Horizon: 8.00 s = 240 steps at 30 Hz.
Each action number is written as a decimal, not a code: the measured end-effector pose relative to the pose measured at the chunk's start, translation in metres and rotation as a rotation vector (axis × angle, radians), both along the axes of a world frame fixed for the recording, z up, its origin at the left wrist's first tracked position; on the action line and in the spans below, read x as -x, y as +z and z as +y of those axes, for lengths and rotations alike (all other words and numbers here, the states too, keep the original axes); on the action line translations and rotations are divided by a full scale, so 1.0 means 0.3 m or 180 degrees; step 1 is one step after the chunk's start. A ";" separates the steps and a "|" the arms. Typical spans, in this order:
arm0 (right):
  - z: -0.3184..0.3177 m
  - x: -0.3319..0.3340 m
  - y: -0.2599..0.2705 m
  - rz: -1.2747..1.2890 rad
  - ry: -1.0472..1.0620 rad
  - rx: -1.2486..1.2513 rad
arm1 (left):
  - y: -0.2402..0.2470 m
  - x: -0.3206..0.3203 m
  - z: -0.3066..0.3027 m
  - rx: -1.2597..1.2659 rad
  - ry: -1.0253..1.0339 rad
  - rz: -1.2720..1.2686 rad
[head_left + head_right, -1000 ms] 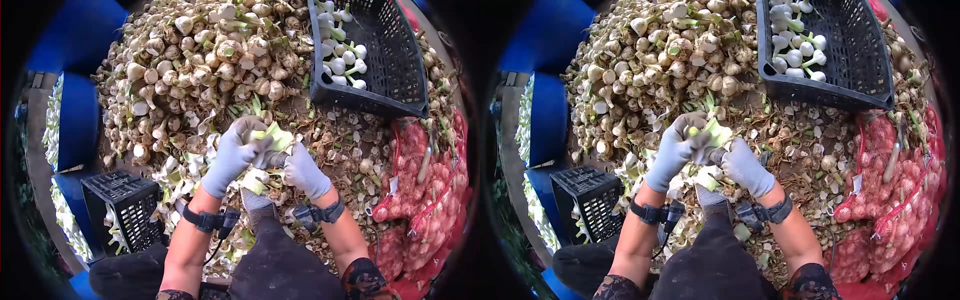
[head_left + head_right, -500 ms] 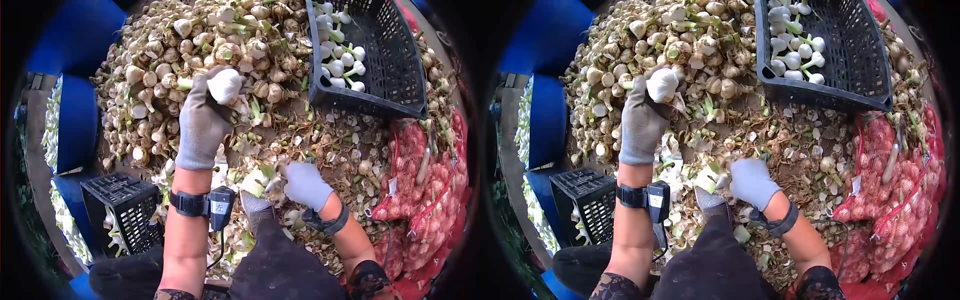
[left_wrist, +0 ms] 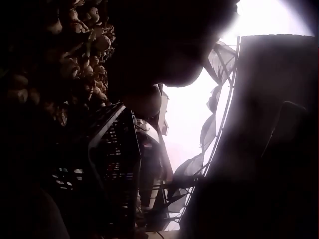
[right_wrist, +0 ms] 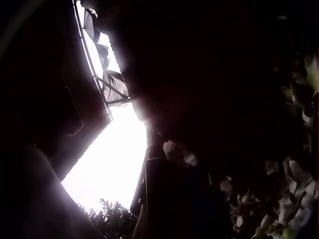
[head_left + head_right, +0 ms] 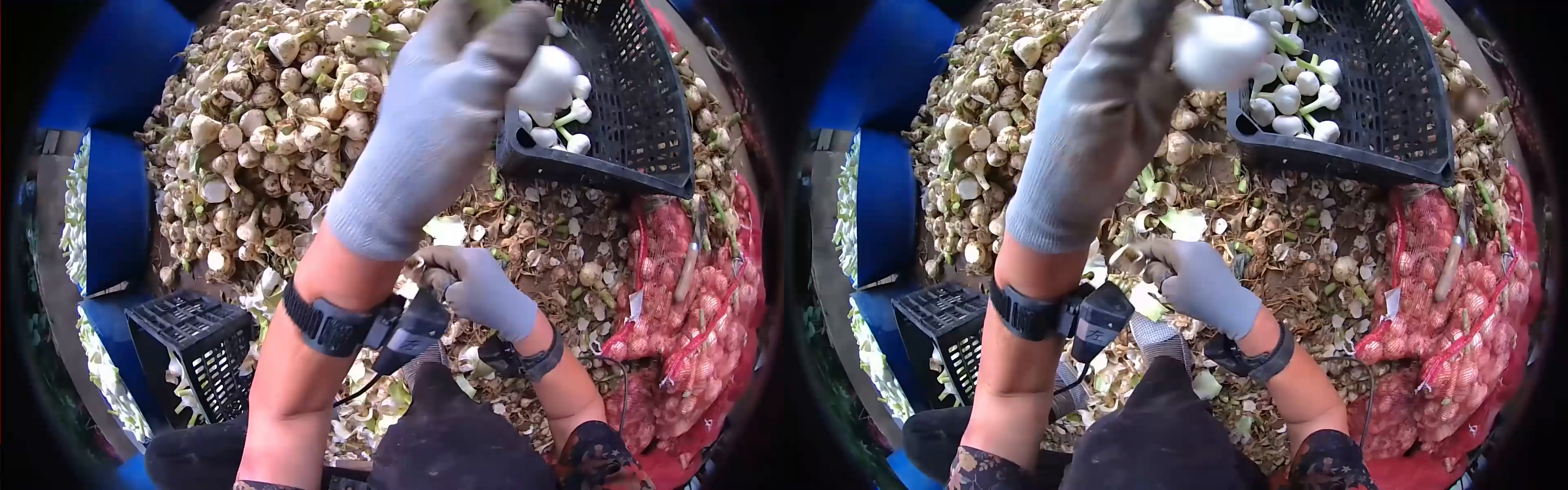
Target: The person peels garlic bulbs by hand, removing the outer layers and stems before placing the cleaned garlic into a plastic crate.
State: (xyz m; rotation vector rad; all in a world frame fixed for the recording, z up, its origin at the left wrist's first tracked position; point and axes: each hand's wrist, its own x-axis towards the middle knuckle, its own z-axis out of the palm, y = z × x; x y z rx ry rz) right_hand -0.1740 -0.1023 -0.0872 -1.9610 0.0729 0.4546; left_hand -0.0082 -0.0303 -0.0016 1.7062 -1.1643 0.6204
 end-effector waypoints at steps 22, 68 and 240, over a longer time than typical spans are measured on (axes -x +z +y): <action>-0.122 -0.035 -0.262 0.1537 -0.1657 -0.1645 | -0.566 0.313 0.274 -0.1559 -0.0054 0.3609; 0.145 0.016 0.001 0.0892 -0.1073 -0.1775 | -0.325 0.455 0.531 0.0818 0.0184 0.5174; 0.028 -0.009 -0.133 -0.0640 -0.0429 0.1280 | -0.358 0.329 0.376 -0.1093 -0.0345 0.3495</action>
